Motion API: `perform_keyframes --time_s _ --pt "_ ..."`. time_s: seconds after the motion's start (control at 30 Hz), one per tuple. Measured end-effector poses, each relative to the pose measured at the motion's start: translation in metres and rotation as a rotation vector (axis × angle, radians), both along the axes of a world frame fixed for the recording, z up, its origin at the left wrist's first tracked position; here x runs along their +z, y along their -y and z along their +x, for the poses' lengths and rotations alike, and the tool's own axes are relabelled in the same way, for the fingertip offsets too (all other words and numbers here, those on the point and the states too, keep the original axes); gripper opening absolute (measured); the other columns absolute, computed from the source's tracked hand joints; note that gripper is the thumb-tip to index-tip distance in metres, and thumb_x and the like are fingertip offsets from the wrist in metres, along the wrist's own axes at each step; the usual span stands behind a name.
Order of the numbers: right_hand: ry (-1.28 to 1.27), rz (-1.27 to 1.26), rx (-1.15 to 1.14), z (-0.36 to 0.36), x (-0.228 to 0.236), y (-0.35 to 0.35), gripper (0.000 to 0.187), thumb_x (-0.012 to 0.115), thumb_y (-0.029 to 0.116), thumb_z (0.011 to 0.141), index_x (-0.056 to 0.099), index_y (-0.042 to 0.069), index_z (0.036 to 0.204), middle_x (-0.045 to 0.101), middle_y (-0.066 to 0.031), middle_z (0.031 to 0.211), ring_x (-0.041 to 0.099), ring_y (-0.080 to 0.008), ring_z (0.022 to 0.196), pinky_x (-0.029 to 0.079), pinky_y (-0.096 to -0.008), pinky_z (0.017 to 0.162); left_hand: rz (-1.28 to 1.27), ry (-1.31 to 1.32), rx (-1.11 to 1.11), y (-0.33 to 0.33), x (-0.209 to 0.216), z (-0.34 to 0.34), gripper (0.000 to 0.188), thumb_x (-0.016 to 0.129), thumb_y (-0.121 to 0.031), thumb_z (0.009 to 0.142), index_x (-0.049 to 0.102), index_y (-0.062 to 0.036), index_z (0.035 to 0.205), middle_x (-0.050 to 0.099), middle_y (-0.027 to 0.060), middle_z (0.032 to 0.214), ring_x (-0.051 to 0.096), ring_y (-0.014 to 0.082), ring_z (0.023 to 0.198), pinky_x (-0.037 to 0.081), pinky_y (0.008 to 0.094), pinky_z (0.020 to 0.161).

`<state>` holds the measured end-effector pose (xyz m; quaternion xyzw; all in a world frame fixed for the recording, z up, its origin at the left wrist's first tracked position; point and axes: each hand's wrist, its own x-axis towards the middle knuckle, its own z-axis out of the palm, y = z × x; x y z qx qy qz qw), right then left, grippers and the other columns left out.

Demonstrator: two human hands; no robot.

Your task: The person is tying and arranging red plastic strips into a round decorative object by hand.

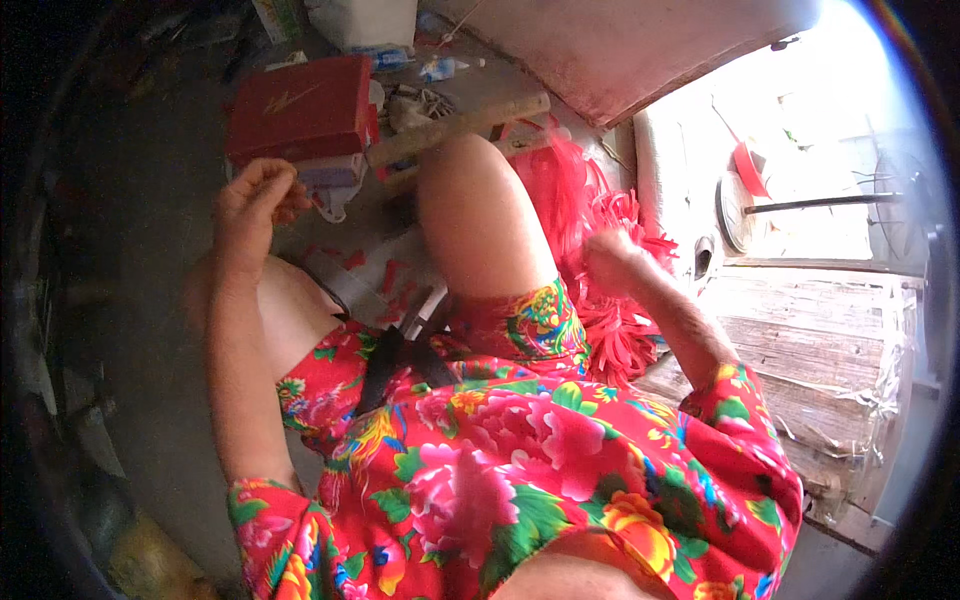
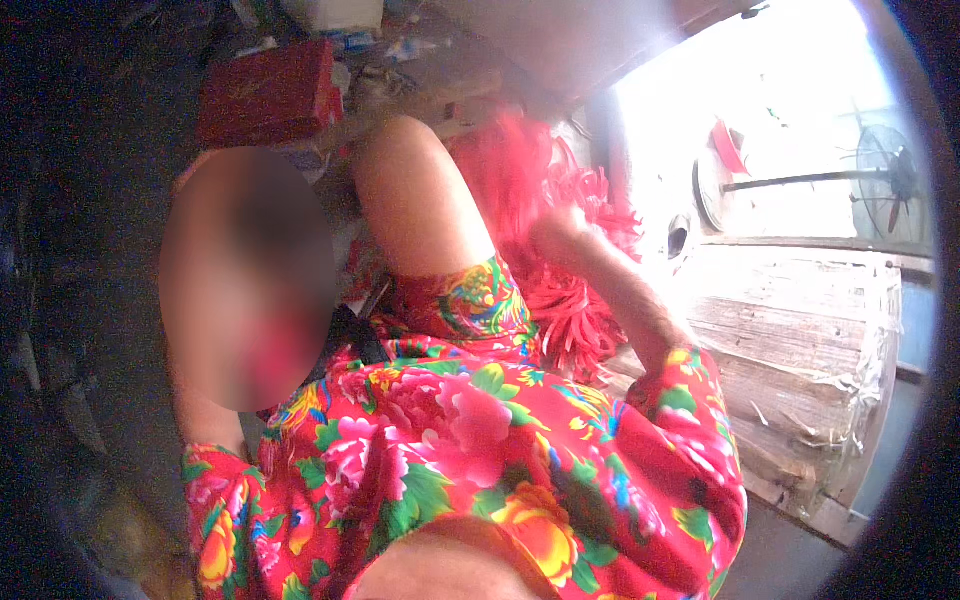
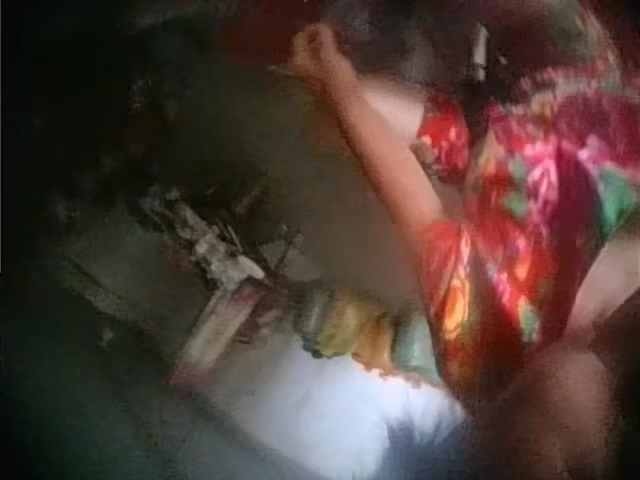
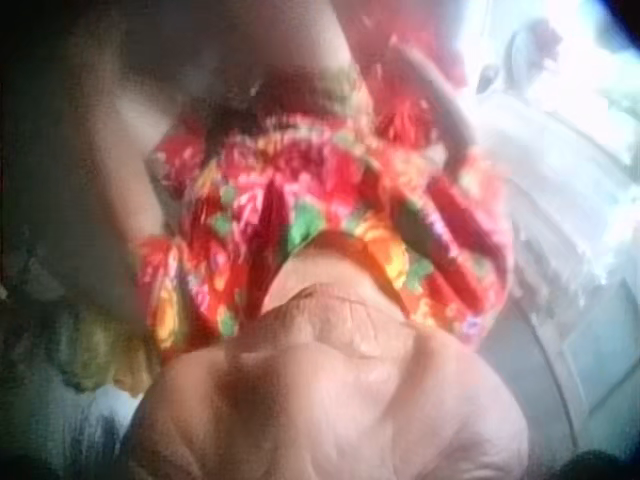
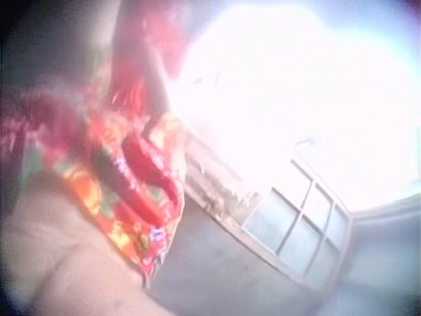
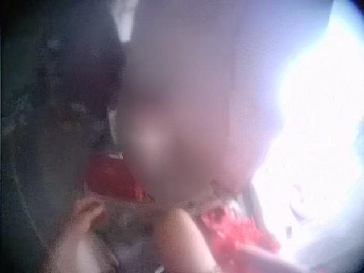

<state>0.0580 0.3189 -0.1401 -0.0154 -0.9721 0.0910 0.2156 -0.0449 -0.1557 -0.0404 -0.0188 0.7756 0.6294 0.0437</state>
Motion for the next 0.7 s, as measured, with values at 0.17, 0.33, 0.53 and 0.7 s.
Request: perform_keyframes --time_s 0.17,0.33,0.53,0.7 --pt "-0.356 -0.067 -0.092 -0.056 0.095 -0.037 0.023 0.061 0.006 0.084 0.059 0.008 0.107 0.063 -0.0218 0.086 0.063 -0.0412 0.085 0.049 -0.0452 0.075 0.165 0.076 -0.107 -0.004 -0.009 0.005 0.016 0.059 -0.023 0.098 0.067 -0.0103 0.103 0.070 0.0023 0.089 0.069 0.0107 0.080 0.051 0.0246 0.068" --pt "-0.296 0.008 -0.131 -0.062 0.044 -0.031 0.020 0.060 0.007 0.086 0.058 0.009 0.106 0.062 -0.0231 0.082 0.063 -0.0420 0.082 0.049 -0.0455 0.071 0.131 0.083 -0.080 -0.029 -0.019 -0.037 0.017 0.058 -0.024 0.098 0.067 -0.0104 0.102 0.069 0.0015 0.088 0.068 0.0125 0.081 0.051 0.0260 0.069" --pt "0.194 -0.477 -0.073 -0.021 0.033 -0.064 0.017 0.059 0.008 0.087 0.056 0.010 0.104 0.061 -0.0246 0.078 0.063 -0.0431 0.078 0.050 -0.0459 0.065 0.297 0.086 -0.195 -0.030 -0.006 -0.020 0.019 0.055 -0.022 0.099 0.067 -0.0069 0.099 0.069 0.0036 0.083 0.067 0.0121 0.072 0.050 0.0248 0.062" --pt "0.051 -0.466 0.030 0.002 0.109 0.001 0.041 0.059 -0.005 0.079 0.057 -0.003 0.120 0.060 -0.0073 0.075 0.054 -0.0091 0.070 0.047 -0.0279 0.064 0.468 0.279 -0.569 -0.144 0.028 0.032 0.016 0.060 -0.015 0.096 0.066 -0.0012 0.100 0.068 0.0040 0.086 0.065 0.0113 0.079 0.052 0.0282 0.066"
